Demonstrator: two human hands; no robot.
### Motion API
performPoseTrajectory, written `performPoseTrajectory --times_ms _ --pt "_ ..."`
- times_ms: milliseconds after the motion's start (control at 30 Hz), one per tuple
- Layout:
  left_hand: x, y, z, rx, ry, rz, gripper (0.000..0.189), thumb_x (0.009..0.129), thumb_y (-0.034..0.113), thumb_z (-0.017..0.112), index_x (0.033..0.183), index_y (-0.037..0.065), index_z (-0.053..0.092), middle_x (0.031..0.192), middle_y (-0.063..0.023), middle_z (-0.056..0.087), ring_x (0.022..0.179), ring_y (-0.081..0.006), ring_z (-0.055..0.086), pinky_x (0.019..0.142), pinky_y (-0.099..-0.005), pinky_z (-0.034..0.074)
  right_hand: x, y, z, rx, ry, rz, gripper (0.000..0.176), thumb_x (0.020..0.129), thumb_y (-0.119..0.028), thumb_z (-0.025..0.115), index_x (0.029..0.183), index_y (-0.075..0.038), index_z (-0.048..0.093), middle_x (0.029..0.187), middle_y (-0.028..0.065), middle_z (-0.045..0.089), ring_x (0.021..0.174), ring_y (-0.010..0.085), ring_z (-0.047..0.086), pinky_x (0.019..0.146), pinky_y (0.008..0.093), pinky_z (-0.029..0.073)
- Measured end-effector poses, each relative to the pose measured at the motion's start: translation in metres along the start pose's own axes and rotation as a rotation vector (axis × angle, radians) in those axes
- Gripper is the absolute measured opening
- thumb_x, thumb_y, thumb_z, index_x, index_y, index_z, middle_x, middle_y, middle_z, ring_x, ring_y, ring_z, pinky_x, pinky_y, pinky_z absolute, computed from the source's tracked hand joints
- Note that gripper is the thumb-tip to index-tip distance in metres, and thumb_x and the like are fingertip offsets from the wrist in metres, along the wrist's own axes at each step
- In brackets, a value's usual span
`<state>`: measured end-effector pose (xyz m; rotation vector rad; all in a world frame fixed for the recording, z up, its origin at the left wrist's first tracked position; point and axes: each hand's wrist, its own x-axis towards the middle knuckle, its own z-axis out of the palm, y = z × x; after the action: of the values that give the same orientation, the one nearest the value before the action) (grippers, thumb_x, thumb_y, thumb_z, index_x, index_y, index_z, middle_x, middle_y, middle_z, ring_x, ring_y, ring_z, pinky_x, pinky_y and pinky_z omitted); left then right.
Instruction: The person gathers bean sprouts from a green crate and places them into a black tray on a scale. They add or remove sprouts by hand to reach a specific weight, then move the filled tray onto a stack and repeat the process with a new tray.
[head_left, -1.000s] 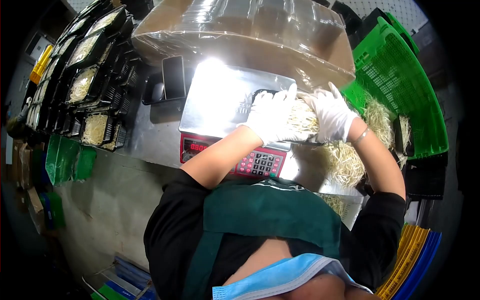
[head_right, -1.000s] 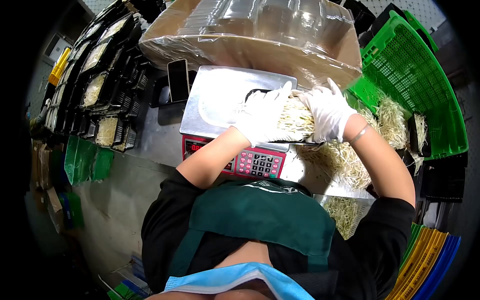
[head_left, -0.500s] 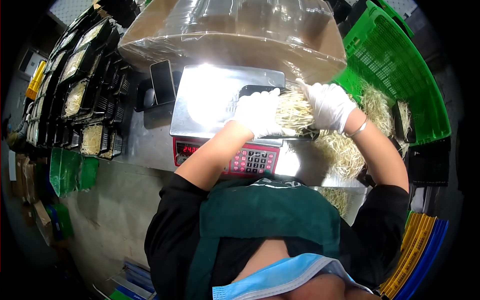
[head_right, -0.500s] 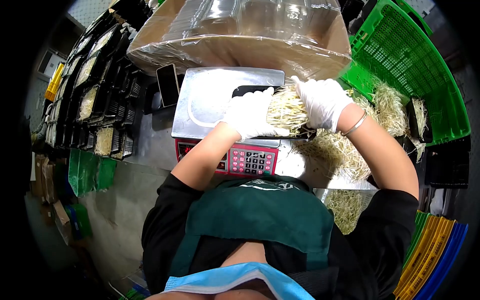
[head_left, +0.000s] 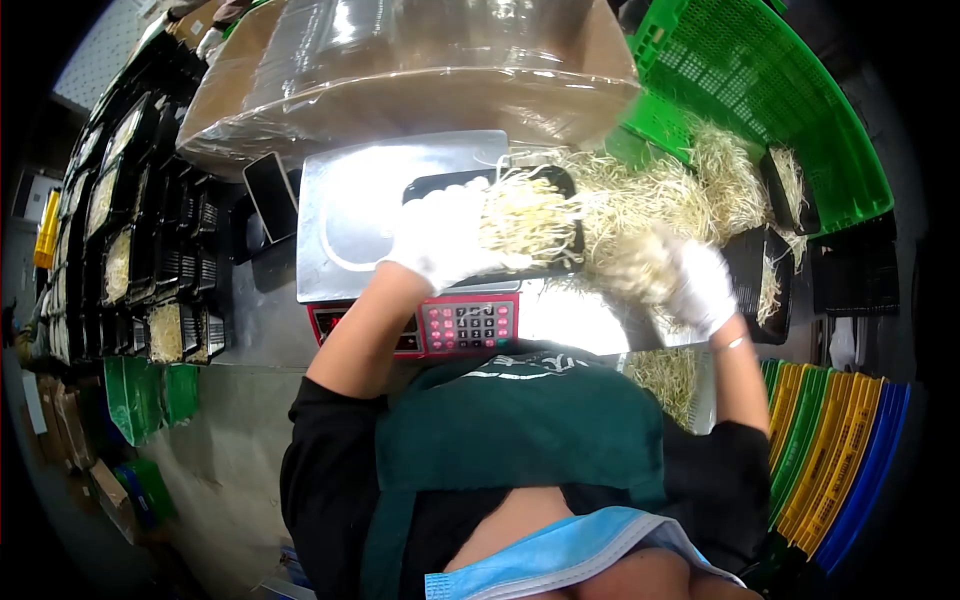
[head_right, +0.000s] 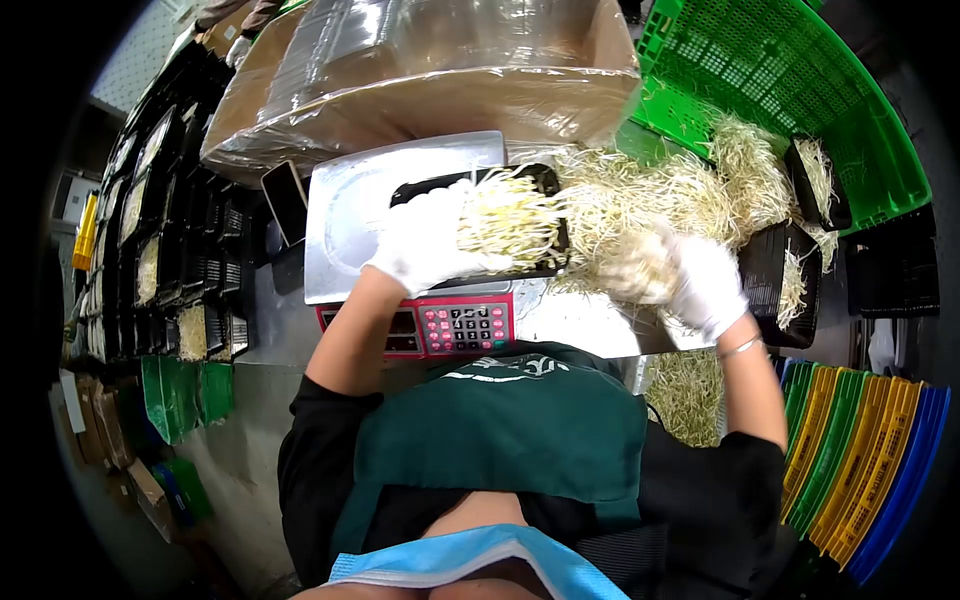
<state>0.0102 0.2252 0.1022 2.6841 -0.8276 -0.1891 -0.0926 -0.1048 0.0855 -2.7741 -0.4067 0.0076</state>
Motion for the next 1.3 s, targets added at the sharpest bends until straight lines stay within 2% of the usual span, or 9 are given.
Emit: performPoseTrajectory --times_ms 33,300,500,667,800,900,1033,1100,1300 --pt "-0.004 -0.005 0.001 0.024 0.075 0.015 0.078 0.064 0.064 0.071 0.110 0.003 0.053 0.094 -0.0177 0.061 0.087 -0.0296 0.062 0.078 -0.0397 0.050 -0.016 0.001 0.018 -0.332 -0.011 -0.003 0.073 0.068 -0.016 0.077 0.134 -0.005 0.045 0.079 0.0120 0.061 0.068 0.0243 0.059 0.061 0.0352 0.049" --pt "-0.008 -0.009 0.004 0.036 0.203 0.016 0.085 0.059 0.053 0.081 0.120 0.000 0.052 0.099 -0.0167 0.061 0.094 -0.0318 0.058 0.083 -0.0414 0.047 0.042 0.056 0.109 -0.303 0.344 0.010 0.078 0.067 -0.018 0.075 0.136 -0.006 0.042 0.081 0.0105 0.057 0.072 0.0297 0.055 0.064 0.0406 0.045" --pt "-0.011 -0.011 -0.011 0.047 0.093 0.003 0.111 0.057 0.043 0.082 0.142 -0.002 0.027 0.106 -0.0188 0.058 0.100 -0.0348 0.055 0.089 -0.0405 0.043 0.051 0.019 0.063 -0.156 0.036 0.260 0.118 0.046 -0.051 0.085 0.141 -0.004 0.034 0.136 0.0221 0.044 0.126 0.0359 0.043 0.107 0.0450 0.034" --pt "-0.028 0.000 -0.026 -0.220 0.207 0.004 0.094 0.059 0.029 0.084 0.135 -0.001 0.036 0.105 -0.0200 0.058 0.099 -0.0361 0.054 0.091 -0.0407 0.041 -0.054 0.048 0.081 0.036 0.772 0.235 0.105 0.063 -0.053 0.080 0.139 0.003 0.034 0.139 0.0250 0.040 0.126 0.0395 0.042 0.106 0.0470 0.033" --pt "-0.033 -0.022 0.011 -0.472 0.489 0.057 0.063 0.068 0.018 0.081 0.120 0.001 0.050 0.108 -0.0171 0.059 0.101 -0.0293 0.057 0.087 -0.0379 0.046 -0.091 0.065 0.144 -0.021 0.543 1.081 0.114 0.075 -0.053 0.070 0.147 0.000 0.000 0.135 0.0340 0.037 0.120 0.0426 0.044 0.109 0.0484 0.023" --pt "-0.040 0.010 -0.012 -0.915 0.449 -0.157 0.046 0.084 0.006 0.064 0.126 -0.004 0.046 0.117 -0.0135 0.057 0.109 -0.0218 0.054 0.095 -0.0329 0.042 -0.047 0.094 0.162 0.296 0.851 0.798 0.101 0.080 -0.044 0.070 0.145 0.005 0.011 0.142 0.0309 0.031 0.133 0.0371 0.032 0.113 0.0414 0.020" --pt "-0.044 -0.017 -0.013 -0.756 0.533 -0.113 0.042 0.093 0.004 0.049 0.134 -0.004 0.043 0.130 -0.0110 0.052 0.116 -0.0204 0.051 0.103 -0.0299 0.035 -0.009 0.060 0.126 0.469 0.697 0.842 0.099 0.075 -0.043 0.075 0.143 0.006 0.022 0.143 0.0304 0.031 0.134 0.0380 0.031 0.113 0.0402 0.021" --pt "-0.060 -0.021 0.001 -0.931 0.741 -0.130 0.038 0.098 0.015 0.048 0.130 -0.004 0.048 0.121 -0.0148 0.060 0.111 -0.0195 0.055 0.102 -0.0315 0.037 -0.020 0.021 0.101 -0.113 0.759 0.611 0.100 0.071 -0.046 0.076 0.144 -0.001 0.026 0.141 0.0309 0.033 0.132 0.0417 0.030 0.112 0.0438 0.023" --pt "-0.055 -0.033 0.013 -1.087 0.826 -0.039 0.035 0.096 0.012 0.048 0.122 -0.010 0.052 0.124 -0.0244 0.057 0.107 -0.0270 0.061 0.098 -0.0371 0.046 0.004 -0.075 0.158 0.035 0.086 -0.135 0.085 0.076 -0.051 0.067 0.144 -0.013 0.033 0.146 0.0132 0.033 0.136 0.0352 0.027 0.111 0.0493 0.021"
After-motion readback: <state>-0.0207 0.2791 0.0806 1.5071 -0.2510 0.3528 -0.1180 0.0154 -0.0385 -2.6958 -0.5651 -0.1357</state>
